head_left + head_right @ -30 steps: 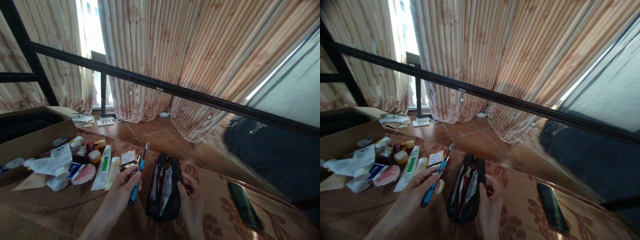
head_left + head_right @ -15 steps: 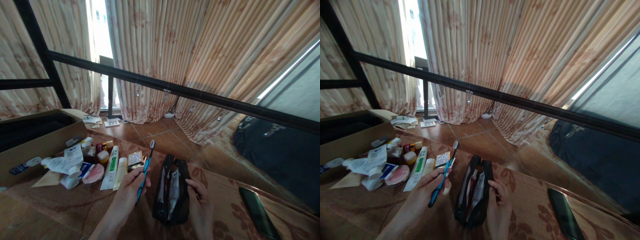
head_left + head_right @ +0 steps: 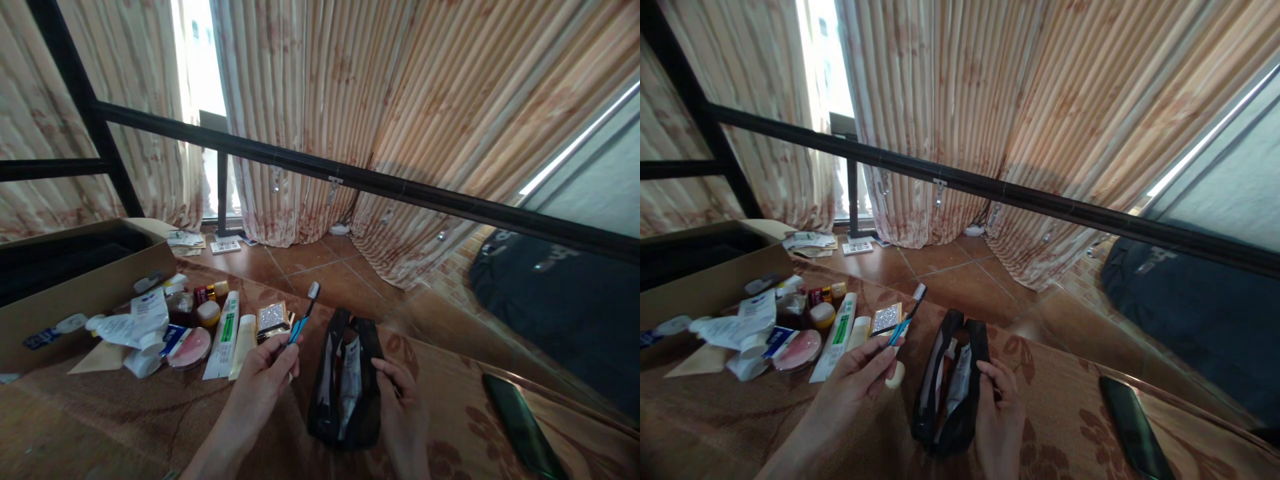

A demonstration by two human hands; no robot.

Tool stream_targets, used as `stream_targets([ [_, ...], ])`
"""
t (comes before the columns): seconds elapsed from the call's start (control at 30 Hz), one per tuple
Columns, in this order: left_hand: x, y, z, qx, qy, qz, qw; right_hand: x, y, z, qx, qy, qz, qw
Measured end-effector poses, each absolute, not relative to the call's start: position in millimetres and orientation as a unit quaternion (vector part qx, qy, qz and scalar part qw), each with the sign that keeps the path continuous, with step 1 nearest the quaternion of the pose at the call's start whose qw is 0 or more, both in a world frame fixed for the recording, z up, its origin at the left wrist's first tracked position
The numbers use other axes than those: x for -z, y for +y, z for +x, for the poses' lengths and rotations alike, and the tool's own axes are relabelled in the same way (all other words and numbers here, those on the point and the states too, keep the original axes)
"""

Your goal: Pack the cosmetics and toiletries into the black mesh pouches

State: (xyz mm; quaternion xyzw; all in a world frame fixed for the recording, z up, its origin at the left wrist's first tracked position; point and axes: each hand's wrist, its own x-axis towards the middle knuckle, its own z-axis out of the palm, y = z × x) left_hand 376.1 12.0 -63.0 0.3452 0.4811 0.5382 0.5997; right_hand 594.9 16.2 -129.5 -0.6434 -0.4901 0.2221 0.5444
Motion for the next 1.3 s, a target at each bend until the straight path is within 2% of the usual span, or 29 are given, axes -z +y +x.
stream_targets([
  [0.7,62.4,10.0,376.1,-0.524,0.503,0.317,0.610,130.4,16.6,594.4,-0.232,-0.492,-0.645,0.536],
  [1.0,64.0,10.9,375.1,-0.531,0.500,0.321,0.603,127.2,17.4,589.8,-0.202,-0.515,-0.632,0.543],
  [1.3,62.7,10.1,377.2,-0.534,0.511,0.363,0.567,123.9,16.2,594.6,-0.212,-0.543,-0.640,0.502],
])
